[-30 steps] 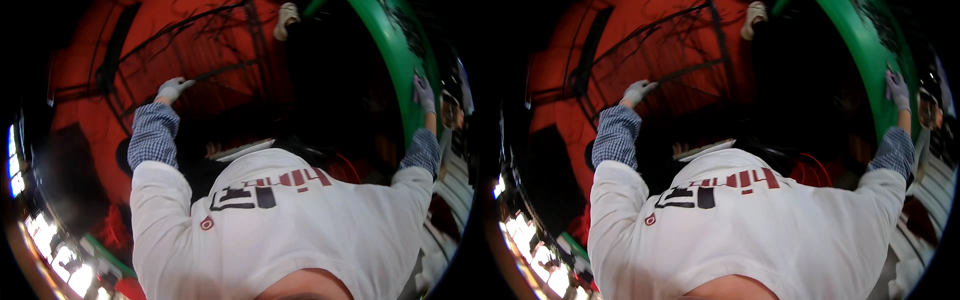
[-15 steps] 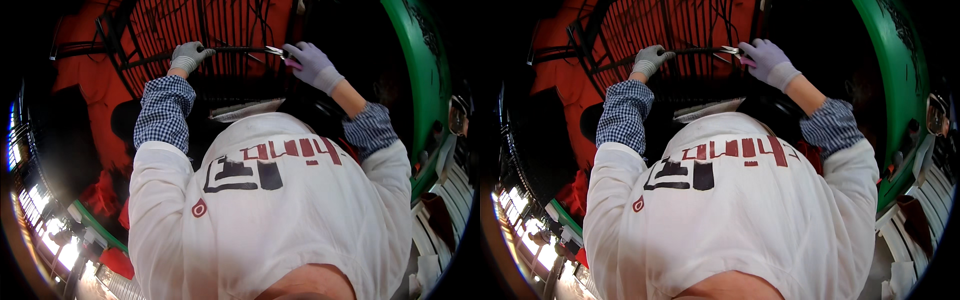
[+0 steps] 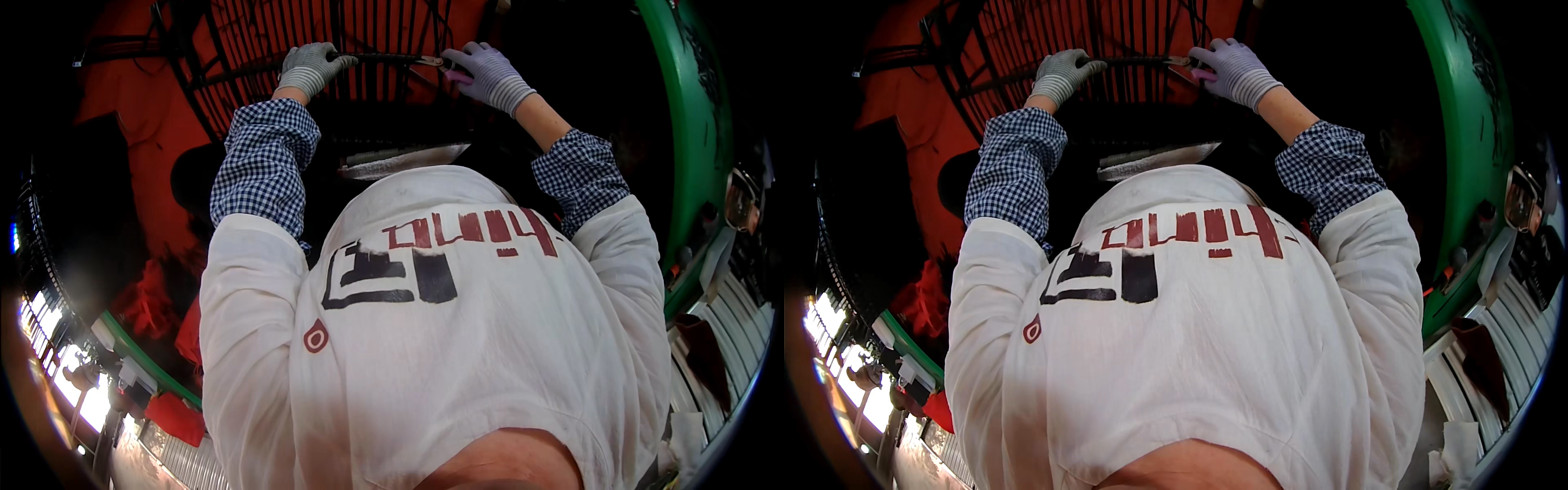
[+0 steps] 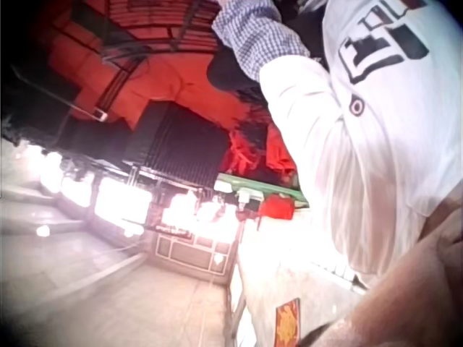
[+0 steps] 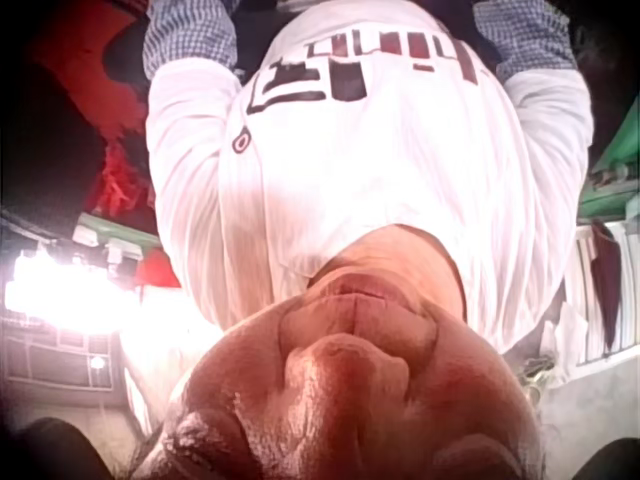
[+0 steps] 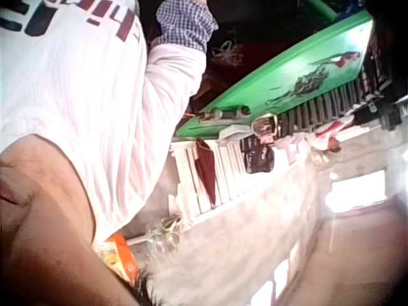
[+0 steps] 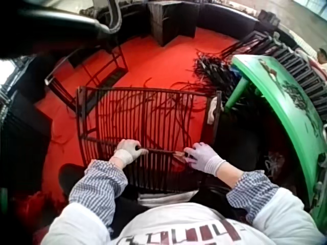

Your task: The person weaves black plastic strips through a metal chair frame, pulling them taut by hand and securing them with a pneumatic staple gun and pliers.

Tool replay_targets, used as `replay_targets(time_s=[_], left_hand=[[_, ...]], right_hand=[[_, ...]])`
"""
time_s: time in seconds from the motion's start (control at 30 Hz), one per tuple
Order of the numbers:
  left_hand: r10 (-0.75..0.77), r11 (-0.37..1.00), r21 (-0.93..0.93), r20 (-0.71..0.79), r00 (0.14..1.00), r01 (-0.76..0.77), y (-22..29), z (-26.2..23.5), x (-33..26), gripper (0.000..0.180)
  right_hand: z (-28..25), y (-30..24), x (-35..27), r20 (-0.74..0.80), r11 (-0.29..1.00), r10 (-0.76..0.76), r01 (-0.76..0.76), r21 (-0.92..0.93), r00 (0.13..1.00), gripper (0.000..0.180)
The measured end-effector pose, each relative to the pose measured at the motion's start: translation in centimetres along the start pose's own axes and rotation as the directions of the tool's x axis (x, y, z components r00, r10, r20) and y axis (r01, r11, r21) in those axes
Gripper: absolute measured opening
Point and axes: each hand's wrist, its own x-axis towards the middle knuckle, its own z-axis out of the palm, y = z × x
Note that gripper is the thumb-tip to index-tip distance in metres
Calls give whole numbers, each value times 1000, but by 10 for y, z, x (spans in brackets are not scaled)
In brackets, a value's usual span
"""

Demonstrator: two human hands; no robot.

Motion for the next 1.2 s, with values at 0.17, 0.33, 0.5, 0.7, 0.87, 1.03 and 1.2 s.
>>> replay_targets(time_s=[0.17,0.33,0.5,0.7,0.87,1.03,1.2], left_hand=[[17,1000,-1,-4,1000,-17,1,0,1,63],[42,999,22,-3,999,-41,4,-3,2,59],[35,999,19,42,998,-36,4,-5,5,61],[73,997,12,-30,997,-72,0,-4,4,55],[51,997,50,0,999,-51,0,-2,10,57],[48,996,72,-4,999,-48,-4,1,17,60],[51,996,70,-23,998,-49,-5,4,16,62]], right_hand=[[15,12,-1,-124,995,-98,97,-9,988,54],[26,20,-2,-252,992,-127,128,-12,959,52],[30,22,-4,-272,986,-164,165,-18,948,52],[32,23,-3,-336,984,-166,179,5,927,49],[33,23,1,-333,986,-154,167,10,930,49],[36,25,6,-275,987,-159,145,-72,948,54],[25,19,7,-267,990,-142,138,-33,953,44]])
